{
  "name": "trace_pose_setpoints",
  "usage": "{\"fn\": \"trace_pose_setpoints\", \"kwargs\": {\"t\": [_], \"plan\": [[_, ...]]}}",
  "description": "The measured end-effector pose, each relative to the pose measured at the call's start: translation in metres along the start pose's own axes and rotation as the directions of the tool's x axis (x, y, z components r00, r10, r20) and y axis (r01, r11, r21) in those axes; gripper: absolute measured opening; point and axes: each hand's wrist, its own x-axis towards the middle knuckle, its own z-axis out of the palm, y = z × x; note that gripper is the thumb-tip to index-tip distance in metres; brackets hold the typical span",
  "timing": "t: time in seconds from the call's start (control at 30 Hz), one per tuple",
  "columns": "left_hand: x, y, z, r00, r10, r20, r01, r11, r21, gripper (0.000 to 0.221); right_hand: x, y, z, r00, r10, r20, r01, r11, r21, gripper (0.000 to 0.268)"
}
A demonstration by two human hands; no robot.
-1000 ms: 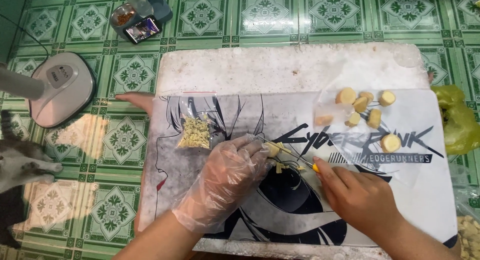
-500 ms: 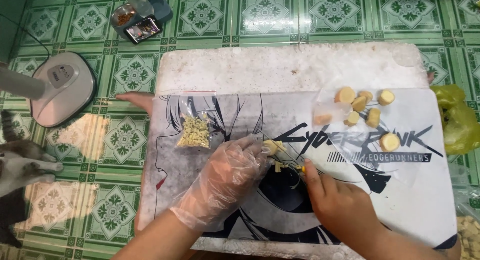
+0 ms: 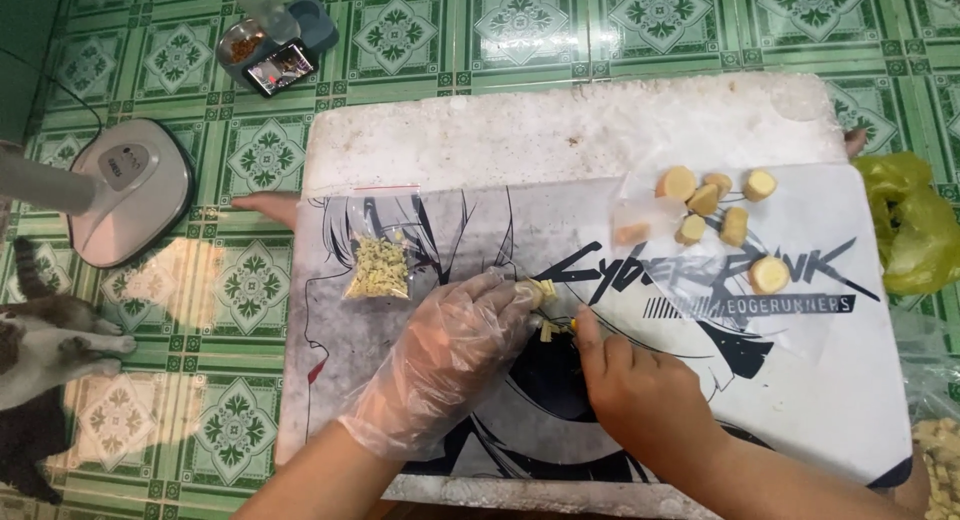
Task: Finely chopping or mincing small pieces of ginger using a small knife on a cutting board.
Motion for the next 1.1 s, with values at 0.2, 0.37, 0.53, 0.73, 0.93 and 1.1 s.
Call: {"fn": "trace_pose_setpoints", "kwargs": {"t": [0.2,0.37,0.53,0.73,0.93,1.1], "plan": [[0.006,0.003,0.000,0.998,-0.056,0.032,0.057,0.998,-0.039,0.022,0.001,-0.007,0.001,0.999,0.034,-0.007,-0.034,0.999,0.026,0.056],[0.005,0.003,0.002,0.994,-0.079,0.080,0.083,0.995,-0.055,0.019,0.005,-0.006,0.000,0.999,0.044,-0.029,-0.044,0.999,0.001,0.052],[0.002,-0.001,0.013,0.980,-0.116,0.163,0.121,0.992,-0.022,0.014,-0.005,-0.003,-0.006,1.000,0.027,-0.002,-0.027,0.999,0.033,0.055],[0.006,0.001,0.005,0.988,-0.104,0.117,0.109,0.993,-0.037,0.016,-0.032,0.016,-0.009,0.983,0.062,0.176,-0.110,0.954,0.278,0.060],[0.009,-0.001,0.001,0.991,-0.089,0.102,0.094,0.994,-0.048,0.017,-0.038,0.040,-0.025,0.963,0.180,0.201,-0.242,0.905,0.349,0.044],[0.006,-0.002,0.000,0.999,0.000,-0.045,-0.003,0.996,-0.086,0.030,-0.035,0.034,-0.017,0.975,0.137,0.177,-0.203,0.878,0.434,0.047]]}}
